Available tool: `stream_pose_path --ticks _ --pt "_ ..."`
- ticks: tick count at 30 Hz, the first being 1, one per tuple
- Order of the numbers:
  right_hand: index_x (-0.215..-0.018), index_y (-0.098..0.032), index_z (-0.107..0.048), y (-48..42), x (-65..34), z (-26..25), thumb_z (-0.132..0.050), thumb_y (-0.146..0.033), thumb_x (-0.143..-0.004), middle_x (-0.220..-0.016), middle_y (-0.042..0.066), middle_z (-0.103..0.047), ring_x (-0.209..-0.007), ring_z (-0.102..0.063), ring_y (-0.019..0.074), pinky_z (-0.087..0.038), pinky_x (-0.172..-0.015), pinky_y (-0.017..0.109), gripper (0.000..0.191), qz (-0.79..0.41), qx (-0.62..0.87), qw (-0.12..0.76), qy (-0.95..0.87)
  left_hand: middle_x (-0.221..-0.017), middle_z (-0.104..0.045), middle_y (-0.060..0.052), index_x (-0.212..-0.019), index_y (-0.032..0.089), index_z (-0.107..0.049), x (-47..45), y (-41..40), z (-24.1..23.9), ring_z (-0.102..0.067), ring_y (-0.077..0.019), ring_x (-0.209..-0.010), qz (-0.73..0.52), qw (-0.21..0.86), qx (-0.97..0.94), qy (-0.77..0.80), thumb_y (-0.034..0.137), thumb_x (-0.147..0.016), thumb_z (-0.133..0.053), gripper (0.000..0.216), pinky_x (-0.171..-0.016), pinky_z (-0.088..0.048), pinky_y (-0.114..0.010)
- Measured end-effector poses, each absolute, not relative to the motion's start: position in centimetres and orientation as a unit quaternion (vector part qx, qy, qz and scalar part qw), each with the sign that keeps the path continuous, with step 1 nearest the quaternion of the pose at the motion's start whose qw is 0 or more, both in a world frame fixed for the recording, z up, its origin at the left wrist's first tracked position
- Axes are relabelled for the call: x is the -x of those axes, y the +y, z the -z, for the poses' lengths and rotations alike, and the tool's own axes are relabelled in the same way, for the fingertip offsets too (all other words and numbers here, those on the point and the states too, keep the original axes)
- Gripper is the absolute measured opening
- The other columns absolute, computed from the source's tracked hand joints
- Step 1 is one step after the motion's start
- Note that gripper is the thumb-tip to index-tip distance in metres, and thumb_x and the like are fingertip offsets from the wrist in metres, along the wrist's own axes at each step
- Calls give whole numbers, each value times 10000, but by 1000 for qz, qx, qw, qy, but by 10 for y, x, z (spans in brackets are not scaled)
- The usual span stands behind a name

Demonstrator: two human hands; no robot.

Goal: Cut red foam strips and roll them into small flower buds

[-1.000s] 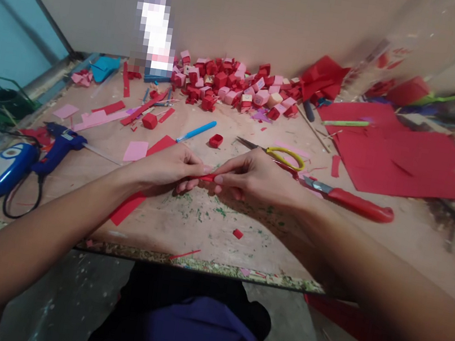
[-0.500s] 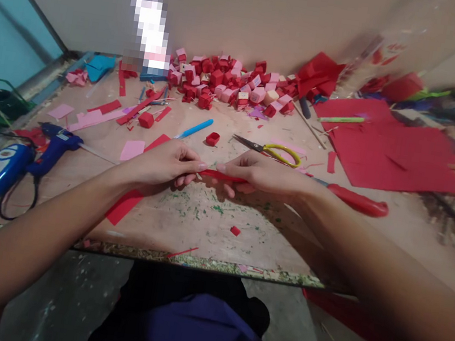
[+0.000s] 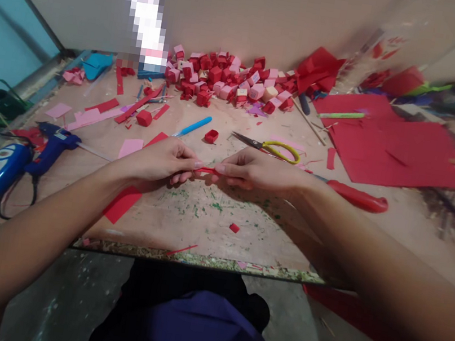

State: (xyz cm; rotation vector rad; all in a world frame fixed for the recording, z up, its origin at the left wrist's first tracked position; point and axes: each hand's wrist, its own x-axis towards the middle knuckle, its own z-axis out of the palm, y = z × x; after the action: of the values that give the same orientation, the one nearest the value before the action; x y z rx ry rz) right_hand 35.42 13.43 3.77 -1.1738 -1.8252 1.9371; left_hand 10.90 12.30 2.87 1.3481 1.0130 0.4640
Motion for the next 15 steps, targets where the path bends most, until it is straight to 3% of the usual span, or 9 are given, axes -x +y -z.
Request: stream_pose_path --ticks 6,11,15 --pt "-685 -190 -647 133 -354 -35 -736 -525 -991 -539 -41 -458 -460 -388 94 -232 -438 281 462 -630 399 91 -659 -547 -551 -11 -667 159 -682 -113 120 -34 -455 -90 -514 -175 610 -640 433 350 -977 -722 367 -498 -347 -221" --pt "-769 -184 -691 132 -353 -37 -686 -552 -1018 -583 -39 -480 -501 -389 97 -261 -463 286 445 -604 398 91 -684 -552 -535 2 -764 140 -743 -116 119 -30 -435 -79 -491 -181 607 -642 432 293 -995 -668 287 -494 -312 -226" --pt "-684 -183 -661 133 -350 -38 -724 -530 -994 -559 -33 -486 -506 -374 98 -266 -484 297 469 -564 411 108 -708 -541 -531 14 -747 142 -721 -117 120 -28 -437 -74 -476 -205 602 -634 440 285 -989 -686 283 -484 -318 -220"
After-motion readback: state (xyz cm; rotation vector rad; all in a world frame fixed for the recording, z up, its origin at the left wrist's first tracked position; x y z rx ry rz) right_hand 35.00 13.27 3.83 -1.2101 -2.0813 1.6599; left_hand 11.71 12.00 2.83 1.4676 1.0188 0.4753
